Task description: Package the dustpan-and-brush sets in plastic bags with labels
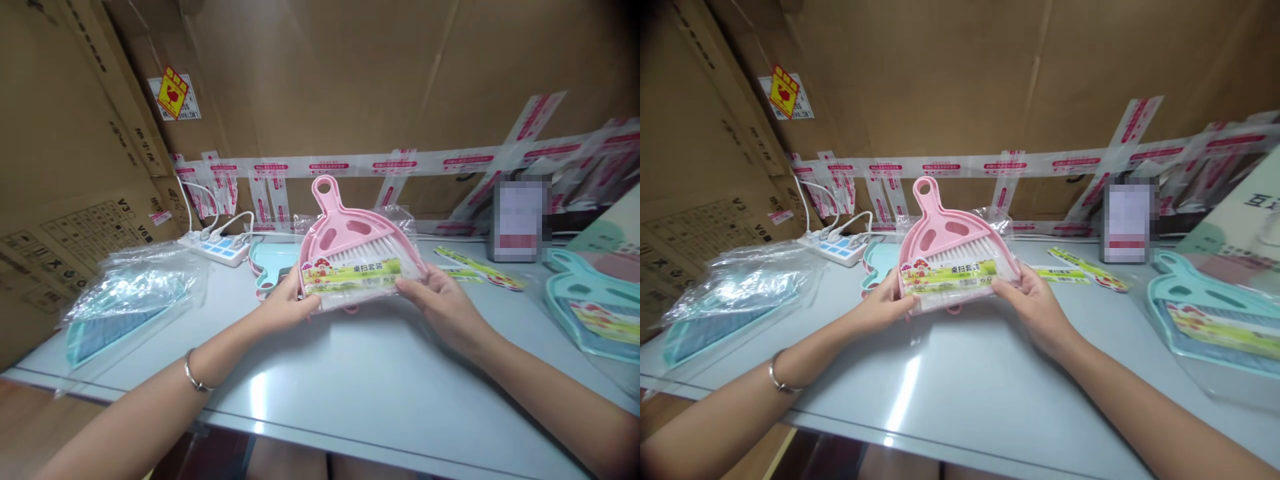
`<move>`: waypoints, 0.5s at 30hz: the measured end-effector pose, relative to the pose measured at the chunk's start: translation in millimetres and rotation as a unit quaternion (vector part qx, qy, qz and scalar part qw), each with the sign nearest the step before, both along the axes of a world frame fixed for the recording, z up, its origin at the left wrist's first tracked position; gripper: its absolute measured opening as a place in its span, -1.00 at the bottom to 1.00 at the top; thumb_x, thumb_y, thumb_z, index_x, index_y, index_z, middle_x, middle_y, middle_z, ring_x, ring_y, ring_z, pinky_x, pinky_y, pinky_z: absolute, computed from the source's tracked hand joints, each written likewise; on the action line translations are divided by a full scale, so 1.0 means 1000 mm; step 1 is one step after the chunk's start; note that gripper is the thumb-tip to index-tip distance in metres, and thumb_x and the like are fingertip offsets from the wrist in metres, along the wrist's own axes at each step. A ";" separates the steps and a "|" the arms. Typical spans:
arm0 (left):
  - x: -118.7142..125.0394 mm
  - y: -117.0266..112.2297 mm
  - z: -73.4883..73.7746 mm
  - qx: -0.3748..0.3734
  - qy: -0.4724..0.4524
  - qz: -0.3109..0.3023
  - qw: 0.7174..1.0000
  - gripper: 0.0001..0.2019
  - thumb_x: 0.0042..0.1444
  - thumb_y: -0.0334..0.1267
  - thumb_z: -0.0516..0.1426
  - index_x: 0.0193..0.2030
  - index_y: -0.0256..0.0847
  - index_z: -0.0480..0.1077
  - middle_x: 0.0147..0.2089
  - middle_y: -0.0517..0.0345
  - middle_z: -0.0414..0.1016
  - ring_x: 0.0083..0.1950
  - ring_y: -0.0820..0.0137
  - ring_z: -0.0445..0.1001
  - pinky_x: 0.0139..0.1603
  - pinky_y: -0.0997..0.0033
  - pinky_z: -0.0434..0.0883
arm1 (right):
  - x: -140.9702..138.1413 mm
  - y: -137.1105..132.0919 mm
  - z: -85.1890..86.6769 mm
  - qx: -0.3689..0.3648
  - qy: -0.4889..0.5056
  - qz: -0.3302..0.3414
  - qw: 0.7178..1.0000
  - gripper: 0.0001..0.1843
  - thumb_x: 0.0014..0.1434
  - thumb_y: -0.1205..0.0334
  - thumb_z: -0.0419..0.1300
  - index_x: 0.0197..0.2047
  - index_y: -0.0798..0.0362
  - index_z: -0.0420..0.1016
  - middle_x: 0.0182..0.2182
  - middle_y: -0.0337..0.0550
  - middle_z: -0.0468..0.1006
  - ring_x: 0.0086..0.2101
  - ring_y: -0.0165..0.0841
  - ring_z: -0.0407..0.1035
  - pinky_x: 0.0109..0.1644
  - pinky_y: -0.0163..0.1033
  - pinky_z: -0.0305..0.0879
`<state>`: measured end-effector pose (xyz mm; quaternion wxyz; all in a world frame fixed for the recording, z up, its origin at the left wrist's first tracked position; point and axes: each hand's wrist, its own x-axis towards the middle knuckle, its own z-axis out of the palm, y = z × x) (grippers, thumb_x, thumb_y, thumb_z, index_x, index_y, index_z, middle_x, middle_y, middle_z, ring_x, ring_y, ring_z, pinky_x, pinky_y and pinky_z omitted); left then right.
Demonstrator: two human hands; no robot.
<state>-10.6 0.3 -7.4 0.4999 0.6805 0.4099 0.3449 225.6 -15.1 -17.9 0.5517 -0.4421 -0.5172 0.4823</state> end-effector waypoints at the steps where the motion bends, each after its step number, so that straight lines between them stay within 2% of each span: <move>1: 0.001 -0.002 0.001 -0.011 0.001 -0.011 1.000 -0.37 -0.02 -0.32 0.13 0.21 -0.20 0.02 -0.04 -0.03 0.45 -0.40 0.42 0.46 -0.51 0.47 0.39 | 0.002 0.002 -0.002 -0.007 -0.026 -0.017 0.999 -0.49 -0.07 0.03 0.33 -0.07 0.05 0.39 -0.22 -0.11 0.55 -0.28 -0.32 0.44 -0.22 -0.26 0.39; 3: 0.004 -0.007 0.003 -0.033 -0.009 -0.036 0.999 -0.37 0.03 -0.26 0.12 0.22 -0.21 -0.04 -0.14 0.00 0.47 -0.50 0.44 0.44 -0.53 0.45 0.40 | 0.004 0.005 -0.006 -0.020 -0.079 -0.057 0.995 -0.53 -0.11 0.00 0.35 -0.19 0.07 0.38 -0.38 -0.19 0.53 -0.47 -0.40 0.38 -0.42 -0.31 0.35; 5: 0.006 -0.009 0.004 -0.048 -0.017 -0.053 0.997 -0.40 0.08 -0.19 0.11 0.21 -0.22 -0.05 -0.29 0.07 0.49 -0.55 0.44 0.45 -0.54 0.44 0.41 | 0.004 0.005 -0.006 -0.030 -0.115 -0.079 0.990 -0.52 -0.13 -0.03 0.36 -0.23 0.07 0.35 -0.48 -0.27 0.48 -0.58 -0.46 0.30 -0.55 -0.36 0.26; 7: 0.007 -0.009 0.004 -0.061 -0.024 -0.062 0.996 -0.43 0.11 -0.11 0.10 0.18 -0.23 -0.02 -0.40 0.12 0.48 -0.55 0.41 0.46 -0.55 0.45 0.41 | 0.003 0.005 -0.003 -0.027 -0.122 -0.081 0.989 -0.55 -0.08 -0.07 0.32 -0.26 0.06 0.33 -0.55 -0.32 0.44 -0.65 -0.50 0.25 -0.62 -0.38 0.20; 10: 0.009 -0.006 0.001 -0.090 -0.041 -0.084 0.992 -0.37 0.08 0.00 0.13 0.18 -0.24 -0.01 -0.42 0.11 0.49 -0.50 0.37 0.51 -0.51 0.46 0.41 | 0.007 0.007 0.007 0.007 -0.090 -0.081 0.993 -0.53 -0.05 -0.19 0.24 -0.36 0.06 0.32 -0.62 -0.31 0.40 -0.70 -0.51 0.18 -0.69 -0.38 0.12; 12: 0.009 -0.004 0.000 -0.099 -0.048 -0.092 0.990 -0.29 0.06 0.05 0.13 0.24 -0.23 -0.06 -0.40 0.10 0.51 -0.47 0.39 0.52 -0.47 0.46 0.41 | 0.023 0.009 0.015 0.033 -0.077 -0.110 0.990 -0.50 -0.10 -0.24 0.24 -0.39 0.07 0.35 -0.64 -0.29 0.39 -0.72 -0.52 0.15 -0.72 -0.38 0.07; 15: 0.007 -0.005 0.003 -0.073 -0.040 -0.079 0.993 -0.32 0.12 0.06 0.08 0.27 -0.20 -0.06 -0.39 0.09 0.53 -0.48 0.45 0.50 -0.42 0.46 0.40 | 0.073 0.008 0.023 0.047 -0.086 -0.220 0.971 -0.50 -0.17 -0.22 0.31 -0.42 0.09 0.43 -0.67 -0.25 0.36 -0.71 -0.53 0.13 -0.71 -0.37 0.03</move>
